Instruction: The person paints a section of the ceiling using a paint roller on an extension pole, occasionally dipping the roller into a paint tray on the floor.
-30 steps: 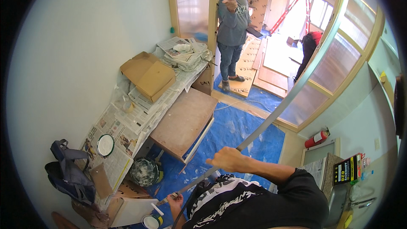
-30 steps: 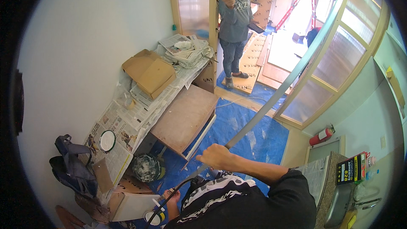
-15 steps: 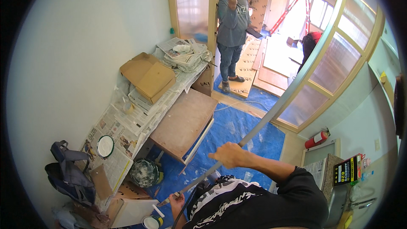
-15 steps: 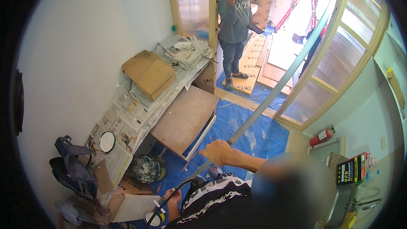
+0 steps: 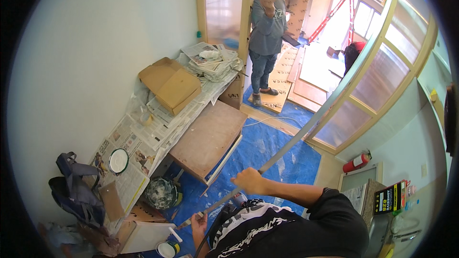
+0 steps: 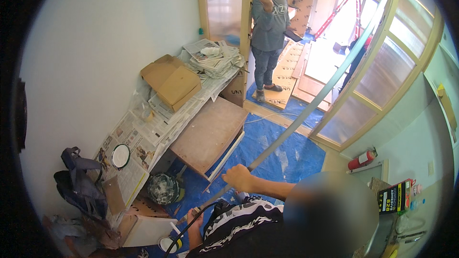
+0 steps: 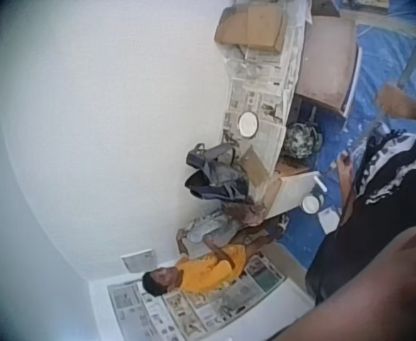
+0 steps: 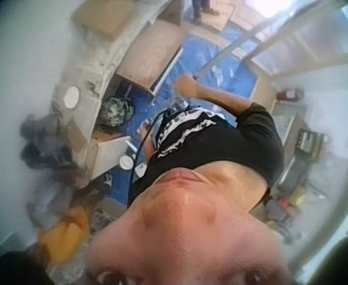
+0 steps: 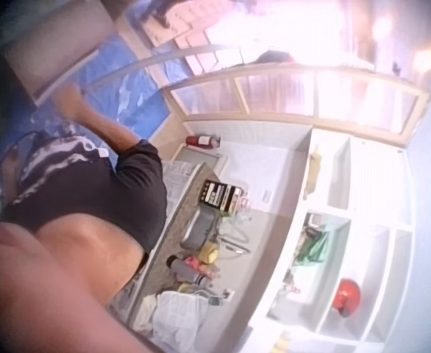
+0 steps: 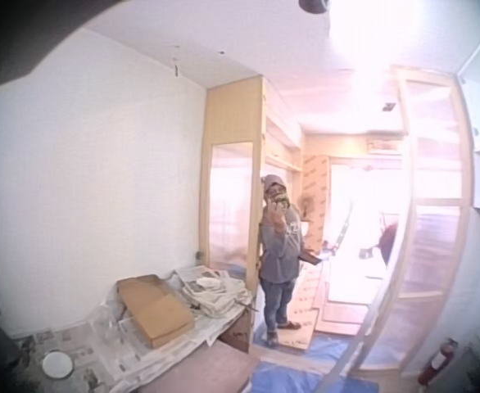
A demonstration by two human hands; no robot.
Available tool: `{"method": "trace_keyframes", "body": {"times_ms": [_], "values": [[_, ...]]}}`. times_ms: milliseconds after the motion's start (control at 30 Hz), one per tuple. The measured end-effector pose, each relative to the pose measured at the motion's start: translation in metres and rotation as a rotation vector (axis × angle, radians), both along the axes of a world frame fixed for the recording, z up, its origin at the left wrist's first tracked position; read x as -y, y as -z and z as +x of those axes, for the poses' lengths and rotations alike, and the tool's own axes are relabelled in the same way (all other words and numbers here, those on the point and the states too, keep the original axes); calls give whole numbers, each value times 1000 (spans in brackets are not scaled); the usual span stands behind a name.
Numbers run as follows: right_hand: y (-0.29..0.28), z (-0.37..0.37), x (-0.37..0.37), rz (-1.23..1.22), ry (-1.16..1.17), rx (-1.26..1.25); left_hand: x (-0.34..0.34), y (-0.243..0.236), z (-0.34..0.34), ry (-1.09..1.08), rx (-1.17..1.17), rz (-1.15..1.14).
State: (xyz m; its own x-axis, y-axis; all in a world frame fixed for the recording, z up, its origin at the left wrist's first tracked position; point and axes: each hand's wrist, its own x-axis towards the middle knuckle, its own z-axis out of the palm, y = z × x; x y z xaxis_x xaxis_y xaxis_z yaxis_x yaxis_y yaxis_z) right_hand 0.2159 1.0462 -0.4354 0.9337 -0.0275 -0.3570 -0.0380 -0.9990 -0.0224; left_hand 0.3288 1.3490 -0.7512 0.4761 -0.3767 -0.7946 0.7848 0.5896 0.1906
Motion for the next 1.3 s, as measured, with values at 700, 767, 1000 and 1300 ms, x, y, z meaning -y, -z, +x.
{"method": "trace_keyframes", "body": {"times_ms": [700, 767, 1000, 1300], "values": [[71, 47, -64, 98, -42, -236, 14, 66, 9, 25, -48, -81], [93, 49, -62, 137, -34, -233, 19, 34, -5, 47, 10, -66], [95, 55, -62, 223, -38, -336, 20, 6, -15, 24, -1, -24], [107, 67, -59, 426, 59, -506, 19, 2, -15, 13, -43, -40]]}}
